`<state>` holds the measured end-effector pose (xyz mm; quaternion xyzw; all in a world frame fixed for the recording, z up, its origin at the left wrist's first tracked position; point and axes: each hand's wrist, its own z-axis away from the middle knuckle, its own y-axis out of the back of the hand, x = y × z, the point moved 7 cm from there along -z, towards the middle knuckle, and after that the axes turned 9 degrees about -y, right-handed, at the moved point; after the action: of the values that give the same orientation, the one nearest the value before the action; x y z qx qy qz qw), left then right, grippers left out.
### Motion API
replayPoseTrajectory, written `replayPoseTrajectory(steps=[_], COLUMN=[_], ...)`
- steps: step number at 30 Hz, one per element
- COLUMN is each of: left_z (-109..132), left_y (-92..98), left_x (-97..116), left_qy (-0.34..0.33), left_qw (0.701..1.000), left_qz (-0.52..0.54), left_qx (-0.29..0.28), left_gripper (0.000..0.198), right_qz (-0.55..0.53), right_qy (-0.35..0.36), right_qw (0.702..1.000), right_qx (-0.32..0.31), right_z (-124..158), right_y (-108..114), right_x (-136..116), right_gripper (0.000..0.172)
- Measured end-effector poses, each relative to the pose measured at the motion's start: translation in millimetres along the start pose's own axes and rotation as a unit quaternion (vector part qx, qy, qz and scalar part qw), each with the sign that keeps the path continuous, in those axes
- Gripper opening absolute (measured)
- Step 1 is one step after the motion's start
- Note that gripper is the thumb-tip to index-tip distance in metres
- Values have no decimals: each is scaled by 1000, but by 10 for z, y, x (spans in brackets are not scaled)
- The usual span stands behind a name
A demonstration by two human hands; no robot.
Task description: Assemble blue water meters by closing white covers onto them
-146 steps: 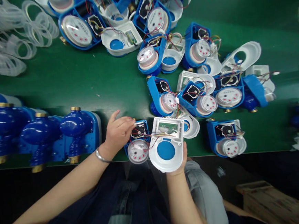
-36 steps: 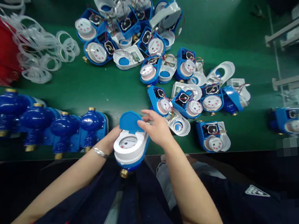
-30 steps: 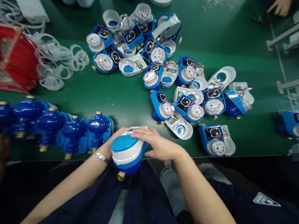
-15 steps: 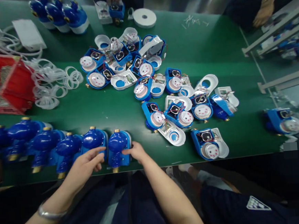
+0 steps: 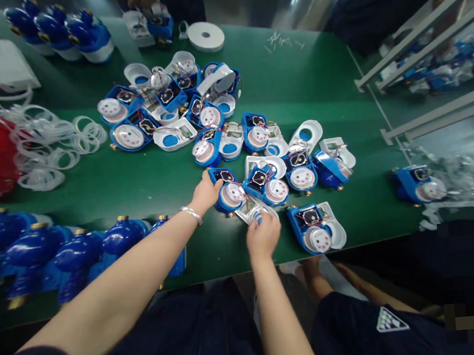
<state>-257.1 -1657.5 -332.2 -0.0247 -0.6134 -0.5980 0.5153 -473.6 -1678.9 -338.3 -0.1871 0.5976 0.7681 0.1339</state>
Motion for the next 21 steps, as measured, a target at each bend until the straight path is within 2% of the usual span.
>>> replayPoseTrajectory(steps=[1, 3, 7, 12, 15, 16, 18, 20, 21], left_z=[-34, -37, 182, 643, 709, 654, 444, 188, 81], left_y=[-27, -30, 9, -53, 53, 180, 624, 1283, 1641], left_x=[10, -12, -195, -383, -348, -341, -410, -650, -867], left_qy=[11, 26, 37, 35, 0, -19, -56, -64, -29], left_qw=[1000, 999, 998, 992, 991, 993, 996, 987, 976], left_qz=[0, -2, -11, -11, -19, -25, -55, -123, -160], left_qx=[-9, -21, -56, -118, -129, -114, -41, 83, 146], left_gripper=[57, 56, 60, 63, 60, 59, 57, 51, 45], right_qz=[26, 70, 133, 172, 179, 180, 184, 186, 184], right_qy=[-30, -77, -144, -152, -133, -127, -119, -113, -112], right_qw=[999, 994, 979, 962, 955, 953, 949, 945, 944], right_qx=[21, 21, -54, -149, -194, -206, -228, -245, -251], right_z=[-104, -243, -204, 136, 239, 246, 239, 225, 221], right_y=[102, 192, 63, -226, -359, -391, -446, -491, -512], right_x=[123, 324, 570, 581, 493, 465, 423, 407, 411], right_gripper=[45, 48, 39, 44, 43, 42, 40, 37, 36])
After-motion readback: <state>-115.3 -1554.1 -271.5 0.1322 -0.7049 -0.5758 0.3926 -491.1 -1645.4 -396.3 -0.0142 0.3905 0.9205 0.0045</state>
